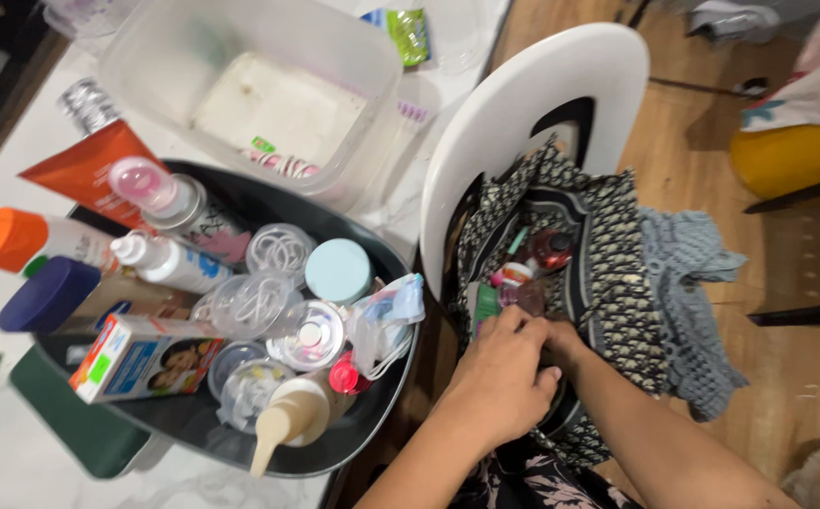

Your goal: The person packs a patterned handbag with daily essentials from a tray on a table. They place bottles, small containers, a box, a hair tie, and a clear pouch into the bag, then adjust the items inside.

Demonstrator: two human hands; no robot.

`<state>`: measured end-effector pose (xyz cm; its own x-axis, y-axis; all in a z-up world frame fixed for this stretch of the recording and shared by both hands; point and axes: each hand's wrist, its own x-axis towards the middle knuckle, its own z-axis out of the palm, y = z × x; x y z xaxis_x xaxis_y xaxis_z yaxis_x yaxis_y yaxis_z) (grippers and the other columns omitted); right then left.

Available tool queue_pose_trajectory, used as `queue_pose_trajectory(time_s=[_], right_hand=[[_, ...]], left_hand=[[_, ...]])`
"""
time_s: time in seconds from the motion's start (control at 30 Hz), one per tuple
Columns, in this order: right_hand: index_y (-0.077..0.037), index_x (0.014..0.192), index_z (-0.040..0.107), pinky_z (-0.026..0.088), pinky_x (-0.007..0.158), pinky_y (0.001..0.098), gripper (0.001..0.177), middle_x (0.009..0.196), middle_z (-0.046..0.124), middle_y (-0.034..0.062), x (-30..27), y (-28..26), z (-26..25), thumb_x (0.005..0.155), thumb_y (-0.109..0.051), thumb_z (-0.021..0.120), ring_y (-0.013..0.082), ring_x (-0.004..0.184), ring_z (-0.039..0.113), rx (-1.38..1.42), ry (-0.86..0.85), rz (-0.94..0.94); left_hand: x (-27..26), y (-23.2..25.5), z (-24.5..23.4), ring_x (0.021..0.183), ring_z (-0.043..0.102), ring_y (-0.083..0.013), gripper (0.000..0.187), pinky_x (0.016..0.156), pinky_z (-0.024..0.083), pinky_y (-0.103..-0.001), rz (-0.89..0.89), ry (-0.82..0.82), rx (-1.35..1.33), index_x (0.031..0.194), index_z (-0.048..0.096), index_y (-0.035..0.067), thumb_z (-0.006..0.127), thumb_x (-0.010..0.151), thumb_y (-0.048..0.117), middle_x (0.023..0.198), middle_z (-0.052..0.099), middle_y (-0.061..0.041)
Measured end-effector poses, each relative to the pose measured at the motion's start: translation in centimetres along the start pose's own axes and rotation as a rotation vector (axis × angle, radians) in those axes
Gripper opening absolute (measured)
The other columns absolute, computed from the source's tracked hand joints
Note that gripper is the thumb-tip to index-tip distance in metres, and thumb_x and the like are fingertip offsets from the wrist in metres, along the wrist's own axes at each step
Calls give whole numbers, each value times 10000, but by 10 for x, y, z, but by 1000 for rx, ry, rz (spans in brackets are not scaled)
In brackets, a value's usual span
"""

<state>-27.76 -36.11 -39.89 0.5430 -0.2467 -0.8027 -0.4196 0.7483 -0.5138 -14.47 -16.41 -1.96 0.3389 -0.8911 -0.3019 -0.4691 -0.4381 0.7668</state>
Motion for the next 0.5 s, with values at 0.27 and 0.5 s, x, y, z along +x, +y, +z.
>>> queue_pose_trajectory(time_s=[0.27, 0.5], right_hand=[[25, 1168, 570, 543, 777, 382, 422, 1010, 708, 169, 31, -5, 28, 855, -189, 758, 253, 922, 675, -329, 371, -207], [-66, 1076, 714, 546, 855, 347, 384, 1052, 780, 135, 4, -12, 38, 755, -247, 825, 201, 941, 724, -925, 277, -164]], left_hand=[[-9, 2, 4, 1255, 506, -364, 386, 1034, 439, -469, -113, 11, -9, 1239, 633, 74, 698, 878, 194, 1289, 547, -147], [-20, -1, 12, 1275, 510, -340, 373, 1042, 432, -463, -161, 27, -65, 1231, 641, 81, 695, 876, 183, 1286, 562, -123]])
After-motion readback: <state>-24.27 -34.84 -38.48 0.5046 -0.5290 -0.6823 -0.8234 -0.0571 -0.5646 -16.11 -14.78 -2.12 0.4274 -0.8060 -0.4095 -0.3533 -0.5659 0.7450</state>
